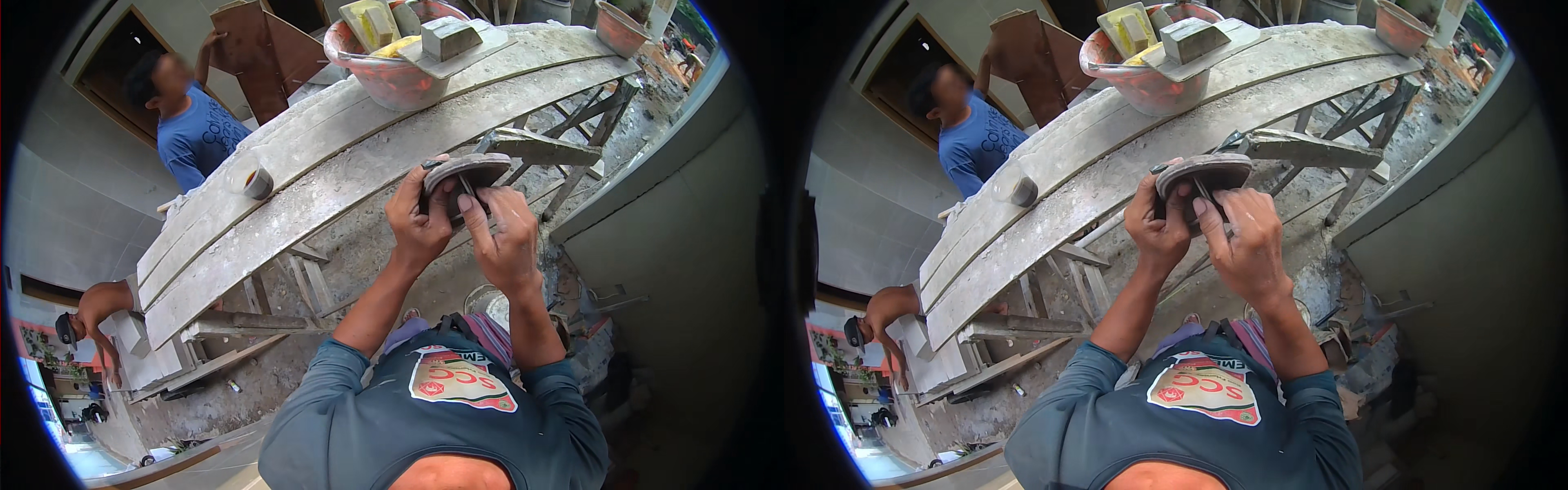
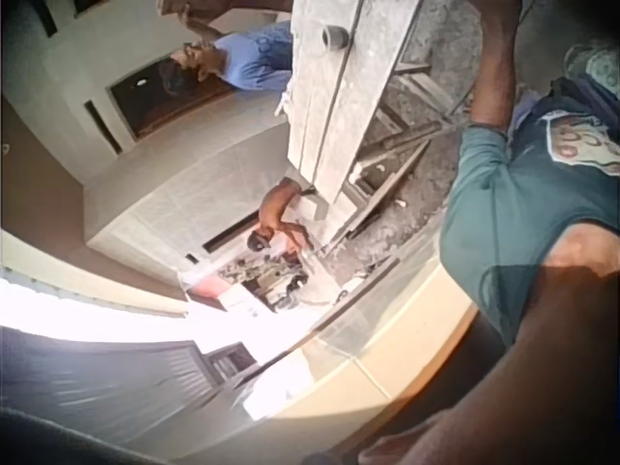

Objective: The person repairs a rubber sandal by hand using a tool and thread. They pierce the rubber sole with the tool, pull thread through to create stitches, and continue this process along the edges and strap of the sandal while holding it at waist height.

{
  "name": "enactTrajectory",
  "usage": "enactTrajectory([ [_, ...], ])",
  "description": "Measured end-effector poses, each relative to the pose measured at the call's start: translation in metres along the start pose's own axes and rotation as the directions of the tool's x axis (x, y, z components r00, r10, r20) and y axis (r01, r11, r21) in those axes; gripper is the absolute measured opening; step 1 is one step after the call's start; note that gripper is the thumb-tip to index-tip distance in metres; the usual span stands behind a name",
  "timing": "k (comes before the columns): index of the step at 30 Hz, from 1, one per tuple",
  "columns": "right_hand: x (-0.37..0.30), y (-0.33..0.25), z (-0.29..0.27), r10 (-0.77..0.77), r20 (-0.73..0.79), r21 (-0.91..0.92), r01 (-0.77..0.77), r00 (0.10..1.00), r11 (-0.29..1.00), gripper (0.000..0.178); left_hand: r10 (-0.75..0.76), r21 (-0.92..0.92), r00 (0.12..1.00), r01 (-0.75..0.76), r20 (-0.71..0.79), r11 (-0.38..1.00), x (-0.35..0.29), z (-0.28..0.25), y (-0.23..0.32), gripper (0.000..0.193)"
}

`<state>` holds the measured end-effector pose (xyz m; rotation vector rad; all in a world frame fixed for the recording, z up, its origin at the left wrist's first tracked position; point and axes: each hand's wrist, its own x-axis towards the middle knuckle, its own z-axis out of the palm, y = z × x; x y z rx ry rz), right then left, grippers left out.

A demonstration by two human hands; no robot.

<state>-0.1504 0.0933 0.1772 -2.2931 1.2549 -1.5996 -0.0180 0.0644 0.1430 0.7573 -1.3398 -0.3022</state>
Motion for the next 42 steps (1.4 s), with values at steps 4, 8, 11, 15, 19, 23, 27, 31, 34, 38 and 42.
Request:
enactTrajectory([
  [4,0.001,0.005,0.001,0.261,0.183,0.110,-0.284,0.948,0.952,0.027,-0.025,0.008,0.999,0.024,0.041,1.000,-0.001,0.000,0.000,0.021],
  [8,0.001,0.026,0.009,0.454,0.374,0.531,-0.588,0.809,0.610,0.033,-0.135,0.003,0.989,0.135,0.061,0.991,-0.003,0.002,-0.002,0.020],
  [11,0.000,0.035,0.012,0.446,0.482,0.684,-0.642,0.754,0.346,0.034,-0.210,0.015,0.975,0.210,0.077,0.978,0.000,0.000,0.000,0.019],
  [15,-0.001,0.040,0.016,0.447,0.583,0.683,-0.707,0.679,0.183,0.042,-0.234,-0.005,0.970,0.235,0.066,0.972,-0.010,-0.002,-0.011,0.017],
  [19,-0.010,0.040,0.022,0.416,0.523,0.598,-0.668,0.744,0.442,0.035,-0.218,0.032,0.975,0.216,0.052,0.976,-0.010,-0.005,-0.011,0.018],
  [23,-0.015,0.006,0.027,0.336,0.318,0.348,-0.439,0.886,0.829,0.026,-0.260,-0.138,0.964,0.251,-0.058,0.958,-0.024,-0.007,-0.025,0.015],
  [27,-0.017,0.000,0.023,0.184,0.265,0.236,-0.249,0.946,0.939,0.025,-0.265,-0.306,0.962,0.231,-0.072,0.924,-0.028,-0.010,-0.025,0.012],
  [31,-0.012,-0.005,0.021,0.135,0.224,0.189,-0.179,0.965,0.966,0.024,-0.365,-0.418,0.931,0.339,0.019,0.843,-0.033,-0.013,-0.023,0.012],
  [34,-0.010,-0.004,0.027,0.268,0.284,0.264,-0.344,0.921,0.901,0.022,-0.307,-0.367,0.951,0.279,-0.021,0.887,-0.032,-0.011,-0.025,0.011],
  [38,-0.021,0.004,0.037,0.110,0.192,0.143,-0.139,0.975,0.980,0.021,-0.301,-0.373,0.953,0.270,-0.027,0.888,-0.032,-0.013,-0.025,0.014],
  [42,-0.027,0.005,0.032,0.138,0.208,0.257,-0.190,0.968,0.948,0.012,-0.311,-0.404,0.949,0.302,0.044,0.864,-0.038,-0.017,-0.024,0.018],
])
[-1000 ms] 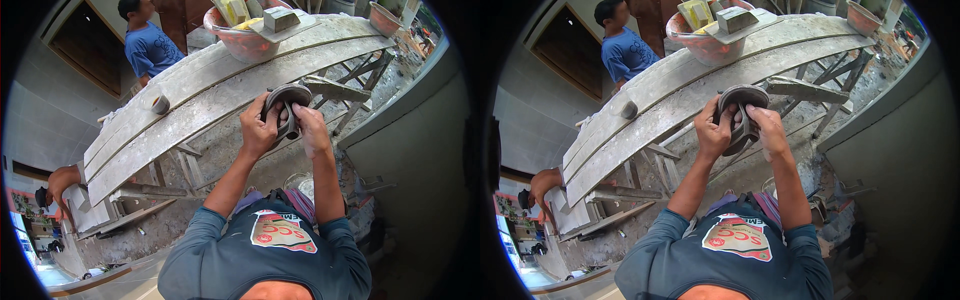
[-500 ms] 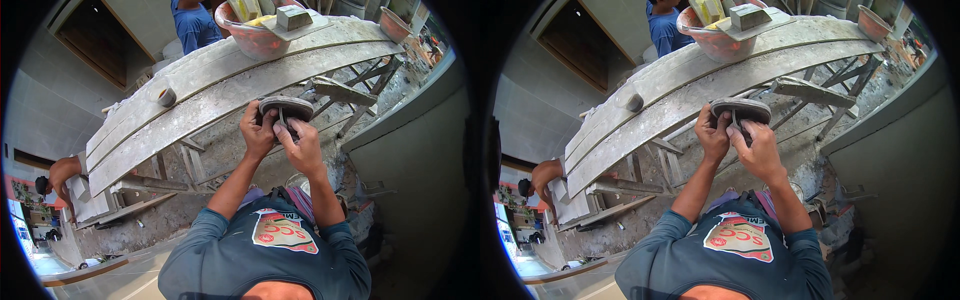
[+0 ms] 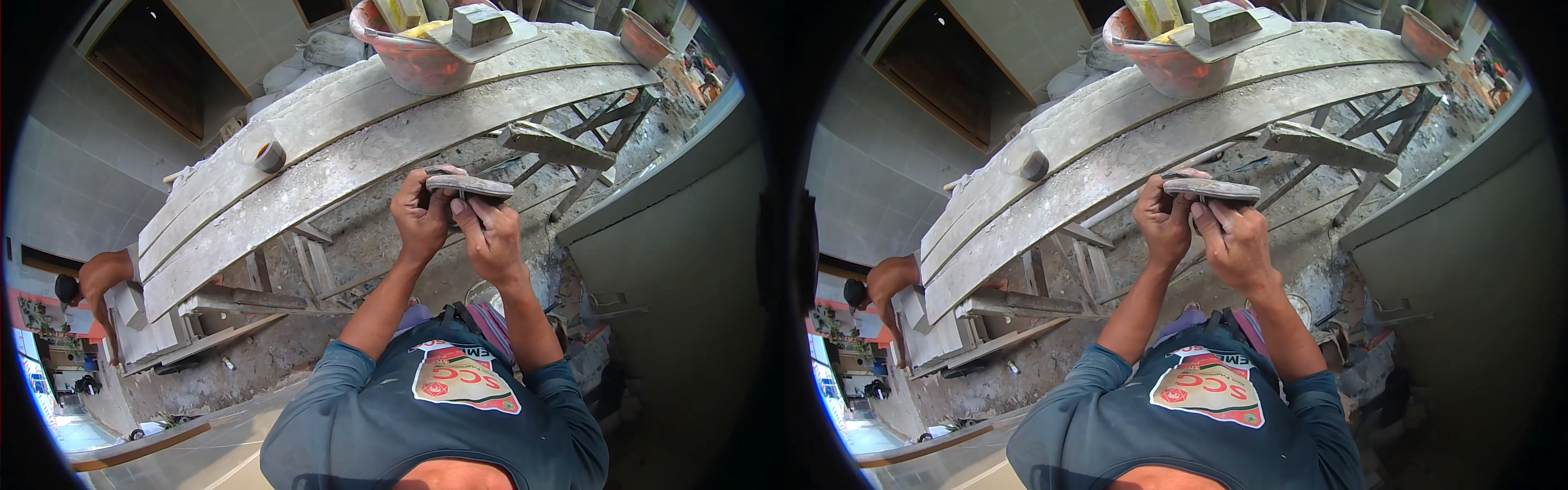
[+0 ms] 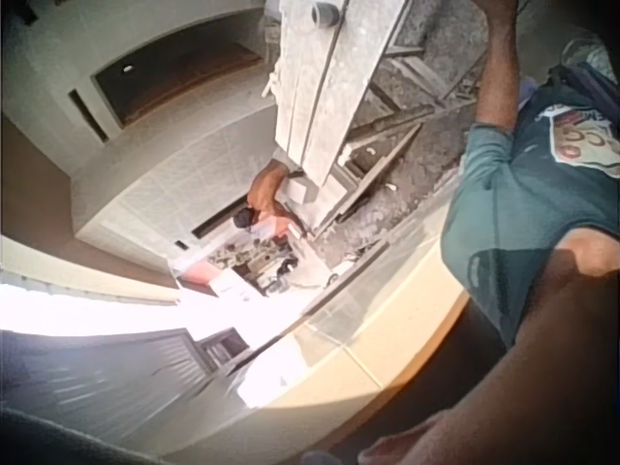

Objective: The person repairs a rubber sandal by hand using a tool and thread. They pierce the rubber sole with the tool, pull thread through to create stitches, and continue this process along the edges and strap of the sandal while holding it at waist height.

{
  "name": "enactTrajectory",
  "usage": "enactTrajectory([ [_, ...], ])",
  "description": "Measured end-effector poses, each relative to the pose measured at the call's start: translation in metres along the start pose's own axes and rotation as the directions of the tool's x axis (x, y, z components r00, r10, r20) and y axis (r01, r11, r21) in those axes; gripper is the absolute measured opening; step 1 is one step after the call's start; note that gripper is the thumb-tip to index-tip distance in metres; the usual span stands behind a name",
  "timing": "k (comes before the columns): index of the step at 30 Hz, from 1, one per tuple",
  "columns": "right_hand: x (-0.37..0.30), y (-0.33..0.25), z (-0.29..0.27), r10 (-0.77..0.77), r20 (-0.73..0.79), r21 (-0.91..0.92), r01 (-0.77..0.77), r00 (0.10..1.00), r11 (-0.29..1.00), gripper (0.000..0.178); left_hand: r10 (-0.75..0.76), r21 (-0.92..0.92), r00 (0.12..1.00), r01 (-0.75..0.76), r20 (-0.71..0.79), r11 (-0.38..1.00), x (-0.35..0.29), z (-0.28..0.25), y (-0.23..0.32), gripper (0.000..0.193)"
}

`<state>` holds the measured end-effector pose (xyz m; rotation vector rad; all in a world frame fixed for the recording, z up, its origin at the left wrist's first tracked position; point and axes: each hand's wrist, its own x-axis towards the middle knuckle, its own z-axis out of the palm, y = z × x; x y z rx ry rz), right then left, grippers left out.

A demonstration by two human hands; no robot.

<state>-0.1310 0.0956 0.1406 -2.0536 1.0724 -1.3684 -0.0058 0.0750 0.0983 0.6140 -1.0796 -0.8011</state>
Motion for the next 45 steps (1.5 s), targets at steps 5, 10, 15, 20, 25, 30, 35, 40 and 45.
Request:
enactTrajectory([
  [5,-0.010,0.012,-0.010,-0.179,-0.058,-0.081,0.174,0.982,0.981,0.021,0.066,-0.112,0.948,-0.033,0.312,0.993,0.004,-0.015,0.016,0.037],
  [10,-0.019,0.014,-0.004,-0.197,-0.087,-0.140,0.184,0.977,0.973,0.030,0.039,-0.041,0.950,-0.027,0.309,0.999,-0.001,-0.019,0.034,0.043],
  [15,-0.031,0.022,0.003,-0.316,-0.063,-0.139,0.305,0.947,0.942,0.043,0.168,0.044,0.946,-0.187,0.278,0.981,-0.010,-0.020,0.033,0.032],
  [20,-0.033,0.009,0.002,-0.281,-0.014,-0.125,0.277,0.960,0.953,0.040,0.253,0.149,0.943,-0.288,0.216,0.946,-0.019,-0.022,0.027,0.028],
  [25,-0.030,0.002,-0.035,-0.120,0.213,-0.093,0.142,0.970,0.986,0.024,0.257,0.179,0.935,-0.304,0.245,0.936,-0.021,-0.035,0.027,0.028],
  [30,-0.029,0.002,-0.072,0.311,0.024,0.104,-0.312,0.950,0.945,0.026,0.261,0.123,0.892,-0.325,0.368,0.938,-0.019,-0.039,0.032,0.027],
  [35,-0.013,0.006,-0.041,0.112,0.084,0.189,-0.126,0.990,0.974,0.025,0.187,0.083,0.911,-0.232,0.369,0.969,-0.025,-0.036,0.026,0.028],
  [40,-0.025,0.026,-0.023,0.205,0.051,0.419,-0.207,0.977,0.884,0.025,-0.139,-0.065,0.901,0.181,0.412,0.981,-0.038,-0.038,0.022,0.027],
  [45,-0.033,0.023,-0.022,0.213,0.130,0.477,-0.249,0.968,0.843,0.027,-0.399,-0.176,0.789,0.525,0.468,0.832,-0.033,-0.058,0.020,0.041],
])
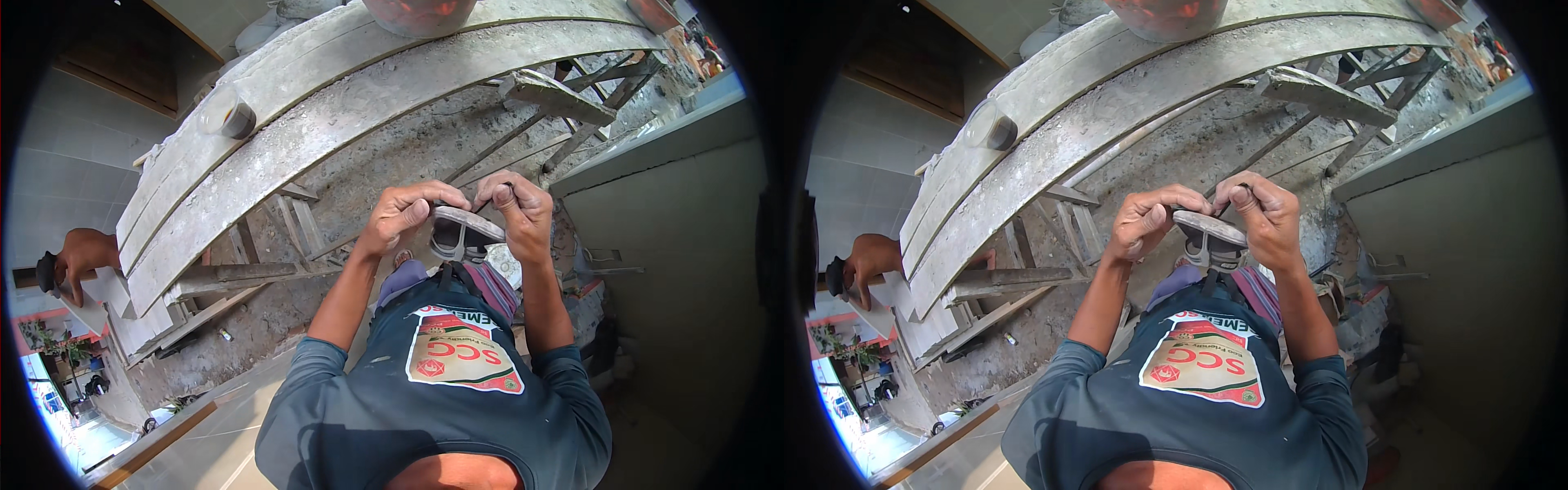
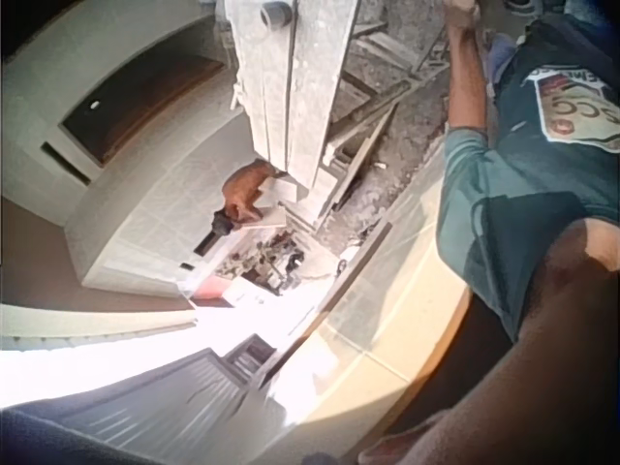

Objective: The person repairs a rubber sandal by hand using a tool and thread. They pierce the rubber sole with the tool, pull thread through to create stitches, and continue this process along the edges and strap of the sandal while holding it at waist height.

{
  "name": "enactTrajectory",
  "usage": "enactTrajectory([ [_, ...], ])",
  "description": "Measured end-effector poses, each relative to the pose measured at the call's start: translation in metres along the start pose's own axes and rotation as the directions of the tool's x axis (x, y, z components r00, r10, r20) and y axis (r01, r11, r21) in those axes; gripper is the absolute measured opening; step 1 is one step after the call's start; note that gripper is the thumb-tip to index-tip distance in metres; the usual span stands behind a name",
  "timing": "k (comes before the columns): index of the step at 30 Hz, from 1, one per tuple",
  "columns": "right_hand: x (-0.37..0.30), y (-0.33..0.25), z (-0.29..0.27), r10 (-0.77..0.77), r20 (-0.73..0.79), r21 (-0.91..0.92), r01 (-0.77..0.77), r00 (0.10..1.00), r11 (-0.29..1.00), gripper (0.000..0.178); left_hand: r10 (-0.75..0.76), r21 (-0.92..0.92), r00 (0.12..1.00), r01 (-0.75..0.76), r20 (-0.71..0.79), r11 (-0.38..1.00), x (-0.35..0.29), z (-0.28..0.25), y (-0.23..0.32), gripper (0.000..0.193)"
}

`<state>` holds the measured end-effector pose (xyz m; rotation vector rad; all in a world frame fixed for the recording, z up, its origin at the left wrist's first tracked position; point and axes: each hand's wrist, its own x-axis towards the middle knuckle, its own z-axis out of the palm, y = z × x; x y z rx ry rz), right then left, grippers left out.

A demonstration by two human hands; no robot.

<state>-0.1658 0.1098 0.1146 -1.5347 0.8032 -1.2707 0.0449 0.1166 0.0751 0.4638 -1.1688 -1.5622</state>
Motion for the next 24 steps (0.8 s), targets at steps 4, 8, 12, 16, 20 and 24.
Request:
enactTrajectory([
  [4,-0.003,-0.001,-0.005,-0.083,0.165,-0.025,0.089,0.983,0.996,0.020,-0.047,0.114,0.971,0.021,0.233,0.993,0.005,-0.020,0.001,0.031],
  [8,-0.007,-0.002,-0.001,0.018,0.165,0.042,-0.026,0.986,0.999,0.018,-0.119,0.034,0.944,0.114,0.307,0.993,0.009,-0.012,0.005,0.025],
  [12,-0.014,-0.004,-0.002,0.126,0.164,-0.042,-0.120,0.979,0.992,0.020,-0.182,-0.102,0.983,0.181,-0.001,0.978,0.003,0.011,0.003,0.027],
  [16,-0.019,-0.013,0.009,0.043,0.100,-0.061,-0.037,0.994,0.997,0.022,-0.208,-0.184,0.958,0.172,-0.196,0.968,-0.006,0.025,0.013,0.026],
  [20,-0.018,-0.023,0.010,-0.017,0.136,-0.155,0.038,0.991,0.987,0.013,-0.144,-0.003,0.958,0.147,-0.247,0.989,-0.010,0.032,0.026,0.028],
  [24,-0.020,-0.025,0.011,-0.192,0.189,-0.264,0.238,0.963,0.935,0.020,-0.165,0.111,0.966,0.189,-0.201,0.976,-0.015,0.031,0.029,0.028],
])
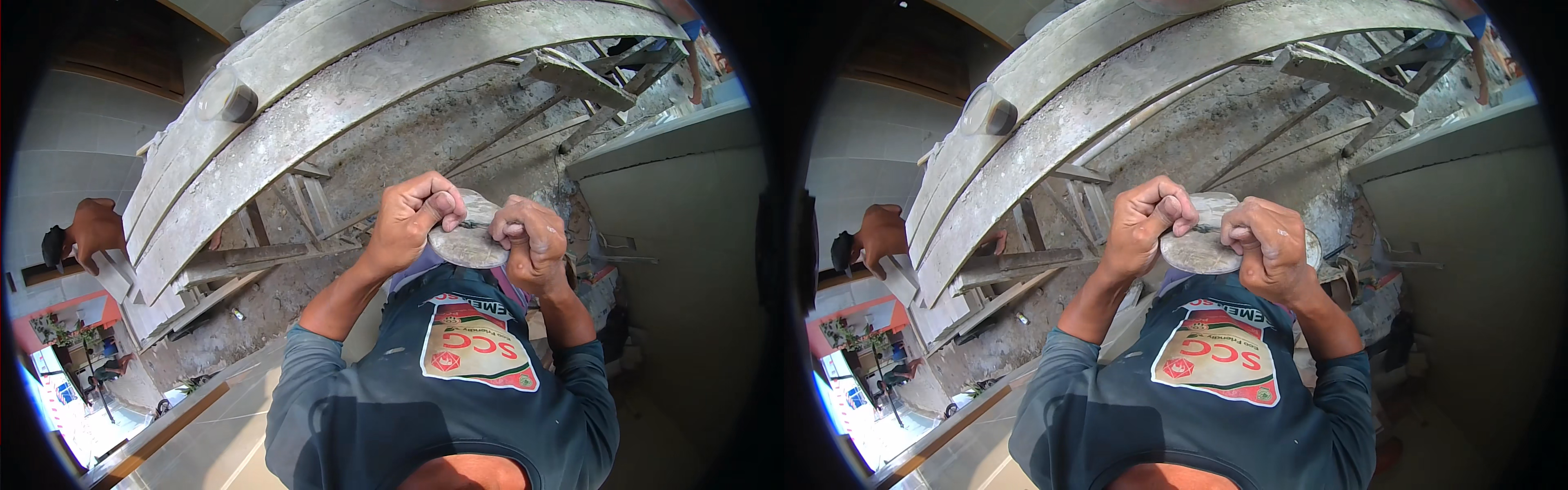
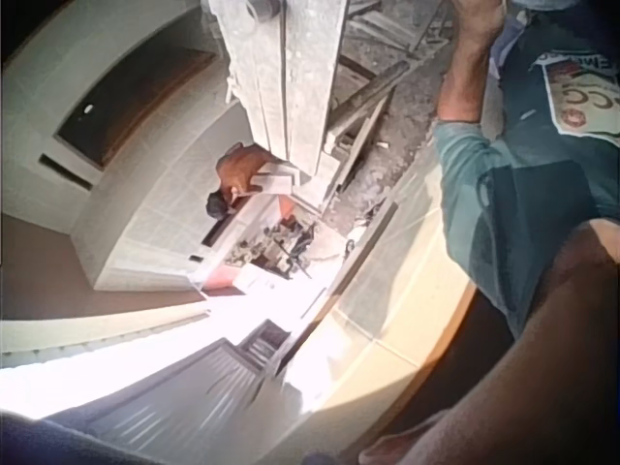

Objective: The person repairs a rubber sandal by hand using a tool and thread. They pierce the rubber sole with the tool, pull thread through to create stitches, and continue this process along the edges and strap of the sandal while holding it at waist height.

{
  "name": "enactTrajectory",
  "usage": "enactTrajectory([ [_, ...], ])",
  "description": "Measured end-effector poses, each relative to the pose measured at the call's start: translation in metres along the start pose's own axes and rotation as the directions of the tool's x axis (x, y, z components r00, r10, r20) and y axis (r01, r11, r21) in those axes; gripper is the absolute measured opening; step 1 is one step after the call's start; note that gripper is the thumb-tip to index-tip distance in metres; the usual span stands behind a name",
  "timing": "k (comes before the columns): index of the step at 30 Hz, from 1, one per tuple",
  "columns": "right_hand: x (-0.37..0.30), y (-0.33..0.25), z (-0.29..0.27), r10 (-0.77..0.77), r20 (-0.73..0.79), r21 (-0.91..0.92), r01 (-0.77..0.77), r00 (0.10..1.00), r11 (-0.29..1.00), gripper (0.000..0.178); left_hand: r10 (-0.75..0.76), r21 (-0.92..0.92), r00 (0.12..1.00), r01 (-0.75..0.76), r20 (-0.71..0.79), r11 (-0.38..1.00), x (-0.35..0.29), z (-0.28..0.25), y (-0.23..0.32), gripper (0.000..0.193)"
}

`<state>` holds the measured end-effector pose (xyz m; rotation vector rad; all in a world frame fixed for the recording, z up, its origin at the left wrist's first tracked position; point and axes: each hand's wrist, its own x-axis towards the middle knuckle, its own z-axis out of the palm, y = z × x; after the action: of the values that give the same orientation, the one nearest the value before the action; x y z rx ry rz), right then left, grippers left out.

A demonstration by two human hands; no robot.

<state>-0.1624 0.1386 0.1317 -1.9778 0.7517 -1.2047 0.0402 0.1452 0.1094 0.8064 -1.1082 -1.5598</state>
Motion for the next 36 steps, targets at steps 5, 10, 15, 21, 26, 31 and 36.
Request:
enactTrajectory([
  [5,0.007,-0.001,-0.002,0.066,-0.016,-0.012,-0.066,0.998,0.998,0.019,-0.017,-0.035,0.996,0.020,0.088,0.999,0.008,-0.012,0.000,0.026],
  [10,0.039,-0.008,0.001,-0.029,-0.092,0.059,0.035,0.995,0.998,0.010,0.058,0.011,0.988,-0.060,0.143,0.998,0.019,-0.017,0.017,0.018],
  [15,0.057,-0.004,-0.001,-0.054,-0.068,0.060,0.058,0.996,0.997,0.010,-0.013,0.020,1.000,0.013,0.000,1.000,0.029,-0.015,0.034,0.013],
  [21,0.092,-0.011,0.001,-0.154,0.018,-0.052,0.155,0.988,0.987,0.011,0.057,0.298,0.995,-0.080,0.086,0.951,0.038,-0.023,0.046,0.008],
  [26,0.102,-0.010,0.003,-0.092,0.041,-0.111,0.097,0.995,0.989,0.012,0.102,0.235,0.987,-0.128,0.121,0.964,0.037,-0.026,0.045,0.008],
  [31,0.092,0.009,0.000,-0.034,0.010,-0.079,0.035,0.999,0.996,0.015,0.172,0.217,0.985,-0.175,0.029,0.960,0.042,-0.025,0.038,0.005],
  [36,0.089,0.003,-0.006,0.011,0.050,-0.135,-0.004,0.999,0.991,0.013,0.192,0.241,0.981,-0.185,-0.008,0.953,0.047,-0.021,0.036,0.008],
])
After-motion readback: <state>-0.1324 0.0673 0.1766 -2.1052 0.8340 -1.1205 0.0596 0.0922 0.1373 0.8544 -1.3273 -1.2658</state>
